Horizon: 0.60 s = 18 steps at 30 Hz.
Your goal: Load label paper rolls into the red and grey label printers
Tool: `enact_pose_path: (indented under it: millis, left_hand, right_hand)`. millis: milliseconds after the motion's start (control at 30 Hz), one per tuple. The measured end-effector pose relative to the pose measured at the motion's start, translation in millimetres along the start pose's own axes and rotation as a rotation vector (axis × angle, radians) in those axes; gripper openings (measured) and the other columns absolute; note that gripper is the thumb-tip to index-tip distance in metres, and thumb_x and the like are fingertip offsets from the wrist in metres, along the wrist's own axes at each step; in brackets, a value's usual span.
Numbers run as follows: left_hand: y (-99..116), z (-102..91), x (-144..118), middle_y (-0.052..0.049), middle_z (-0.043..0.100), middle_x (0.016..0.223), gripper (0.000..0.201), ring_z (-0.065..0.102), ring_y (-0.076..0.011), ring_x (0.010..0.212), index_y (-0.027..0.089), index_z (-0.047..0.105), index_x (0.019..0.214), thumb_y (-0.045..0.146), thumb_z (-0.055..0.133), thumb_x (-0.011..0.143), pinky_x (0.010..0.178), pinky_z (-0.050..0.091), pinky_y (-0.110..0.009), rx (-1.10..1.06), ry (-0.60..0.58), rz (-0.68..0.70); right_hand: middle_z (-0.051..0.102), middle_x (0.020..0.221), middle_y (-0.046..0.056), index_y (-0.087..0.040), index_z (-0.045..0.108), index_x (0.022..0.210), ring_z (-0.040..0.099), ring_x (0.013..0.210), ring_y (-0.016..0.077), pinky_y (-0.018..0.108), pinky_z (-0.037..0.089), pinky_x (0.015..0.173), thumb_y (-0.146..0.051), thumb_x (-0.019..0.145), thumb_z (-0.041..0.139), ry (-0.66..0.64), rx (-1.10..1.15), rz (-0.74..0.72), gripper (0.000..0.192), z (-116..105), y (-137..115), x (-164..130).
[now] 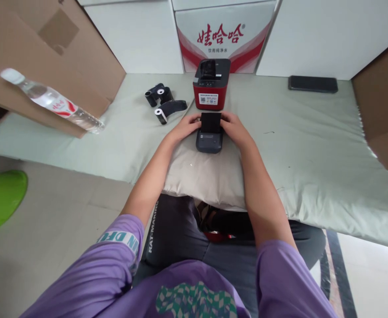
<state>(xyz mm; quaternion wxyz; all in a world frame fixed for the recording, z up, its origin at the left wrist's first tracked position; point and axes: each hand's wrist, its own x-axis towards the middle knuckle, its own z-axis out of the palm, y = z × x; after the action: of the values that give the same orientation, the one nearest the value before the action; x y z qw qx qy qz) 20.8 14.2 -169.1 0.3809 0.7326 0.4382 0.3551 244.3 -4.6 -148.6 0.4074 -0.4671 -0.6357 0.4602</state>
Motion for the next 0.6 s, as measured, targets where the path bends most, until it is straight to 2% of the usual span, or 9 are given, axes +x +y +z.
enact_pose_path:
  millis: [100, 267, 367, 500, 600]
  left_hand:
    - [5.1, -4.1, -2.4, -0.004, 0.072, 0.089, 0.037, 0.070, -0.0215, 0.092, 0.022, 0.076, 0.130, 0.043, 0.073, 0.099, 0.090, 0.055, -0.036, -0.100, -0.053, -0.092]
    - [16.1, -7.6, -1.3, 0.002, 0.054, 0.068, 0.036, 0.061, -0.0175, 0.073, 0.020, 0.079, 0.125, 0.036, 0.080, 0.093, 0.074, 0.048, -0.032, -0.090, -0.057, -0.172]
    - [20.5, -8.5, -2.3, 0.003, 0.052, 0.064, 0.042, 0.055, -0.0154, 0.065, 0.020, 0.078, 0.125, 0.043, 0.083, 0.090, 0.066, 0.044, -0.030, -0.114, -0.080, -0.186]
    - [22.0, -7.0, -9.7, 0.002, 0.051, 0.063, 0.054, 0.047, -0.0128, 0.055, 0.021, 0.075, 0.134, 0.054, 0.081, 0.091, 0.056, 0.037, -0.029, -0.183, -0.088, -0.263]
    - [21.5, -3.4, -15.4, 0.003, 0.052, 0.067, 0.050, 0.049, -0.0124, 0.057, 0.023, 0.075, 0.133, 0.052, 0.079, 0.093, 0.057, 0.038, -0.028, -0.214, -0.028, -0.230]
  right_hand:
    - [0.083, 0.119, 0.006, -0.027, 0.080, 0.117, 0.073, 0.122, 0.0307, 0.051, 0.059, 0.107, -0.057, 0.090, 0.074, -0.049, 0.024, 0.006, 0.040, -1.2, -1.6, -2.8]
    - [0.080, 0.134, 0.008, -0.028, 0.078, 0.122, 0.068, 0.132, 0.0322, 0.056, 0.055, 0.117, -0.057, 0.089, 0.076, -0.100, -0.008, -0.010, 0.044, -0.7, -15.8, -7.7]
    - [0.080, 0.134, 0.008, -0.027, 0.078, 0.120, 0.069, 0.132, 0.0324, 0.058, 0.052, 0.120, -0.053, 0.087, 0.077, -0.106, -0.021, -0.019, 0.041, -0.9, -20.2, -7.8]
    - [0.080, 0.130, 0.007, -0.028, 0.076, 0.119, 0.070, 0.127, 0.0314, 0.057, 0.053, 0.119, -0.053, 0.090, 0.074, -0.140, -0.014, -0.062, 0.038, 1.3, -15.0, -5.8]
    - [0.080, 0.130, 0.008, -0.027, 0.073, 0.124, 0.070, 0.126, 0.0301, 0.054, 0.053, 0.118, -0.051, 0.096, 0.064, -0.059, -0.090, -0.090, 0.038, 3.7, -9.4, -4.6]
